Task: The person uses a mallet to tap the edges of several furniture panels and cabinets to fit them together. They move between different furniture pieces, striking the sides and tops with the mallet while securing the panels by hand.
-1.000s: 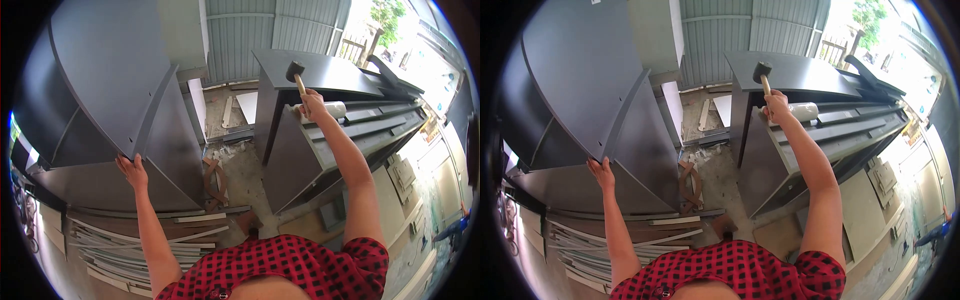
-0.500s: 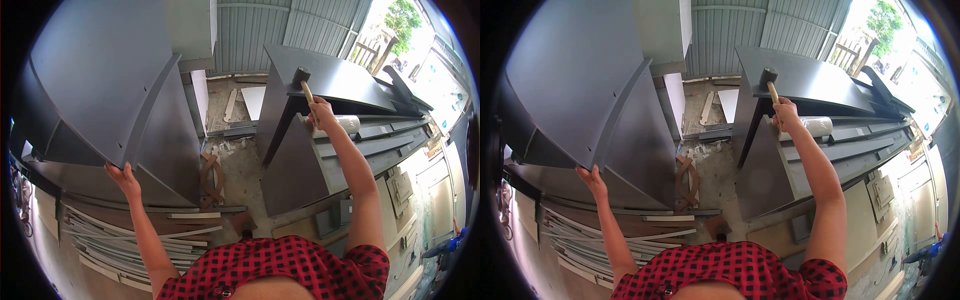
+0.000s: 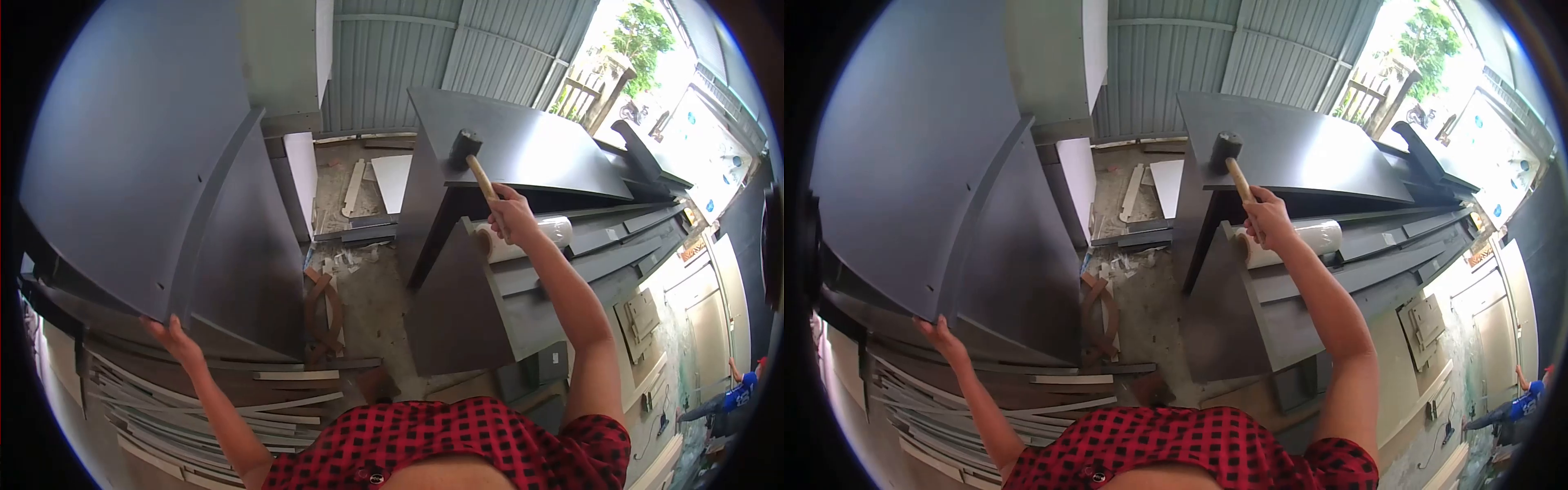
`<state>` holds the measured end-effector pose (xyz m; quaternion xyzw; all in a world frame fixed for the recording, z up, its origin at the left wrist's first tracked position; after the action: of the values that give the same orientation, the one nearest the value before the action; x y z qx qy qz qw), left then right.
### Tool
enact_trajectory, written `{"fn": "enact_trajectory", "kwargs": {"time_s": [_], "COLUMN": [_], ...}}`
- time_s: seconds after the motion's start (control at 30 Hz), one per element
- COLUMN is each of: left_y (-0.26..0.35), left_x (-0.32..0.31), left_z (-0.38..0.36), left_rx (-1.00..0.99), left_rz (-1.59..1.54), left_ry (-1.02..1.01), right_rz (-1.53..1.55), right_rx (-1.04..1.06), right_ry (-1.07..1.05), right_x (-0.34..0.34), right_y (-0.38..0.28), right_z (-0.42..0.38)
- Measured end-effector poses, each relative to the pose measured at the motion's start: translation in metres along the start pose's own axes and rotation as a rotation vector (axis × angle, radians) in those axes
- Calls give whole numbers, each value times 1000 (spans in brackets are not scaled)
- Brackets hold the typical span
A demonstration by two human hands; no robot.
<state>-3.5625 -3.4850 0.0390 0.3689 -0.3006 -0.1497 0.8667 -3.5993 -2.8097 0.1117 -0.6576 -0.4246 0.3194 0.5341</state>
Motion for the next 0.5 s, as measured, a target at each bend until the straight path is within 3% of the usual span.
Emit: {"fn": "enact_trajectory", "kwargs": {"time_s": [0.2,0.5], "left_y": [18,29], "left_x": [-3,-6], "left_z": [-4,-4], "left_rx": [9,26], "left_rz": [-133,-131], "left_ry": [105,85], "right_rz": [80,44], "right_rx": [63,51], "right_ry": [41,284], "right_x": [45,133], "right_y": [-23,-12], "right_z": [5,12]}}
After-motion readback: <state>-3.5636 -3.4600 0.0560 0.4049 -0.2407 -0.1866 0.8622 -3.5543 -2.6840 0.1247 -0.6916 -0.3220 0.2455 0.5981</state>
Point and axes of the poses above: each hand's wrist, its own z-axis towards the middle knuckle, its own x-axis out of the back of the hand, y = z × x, the point moved 6 cm from there along z, towards the middle knuckle, and after that the axes turned 10 degrees about z, right-handed, at the moved point
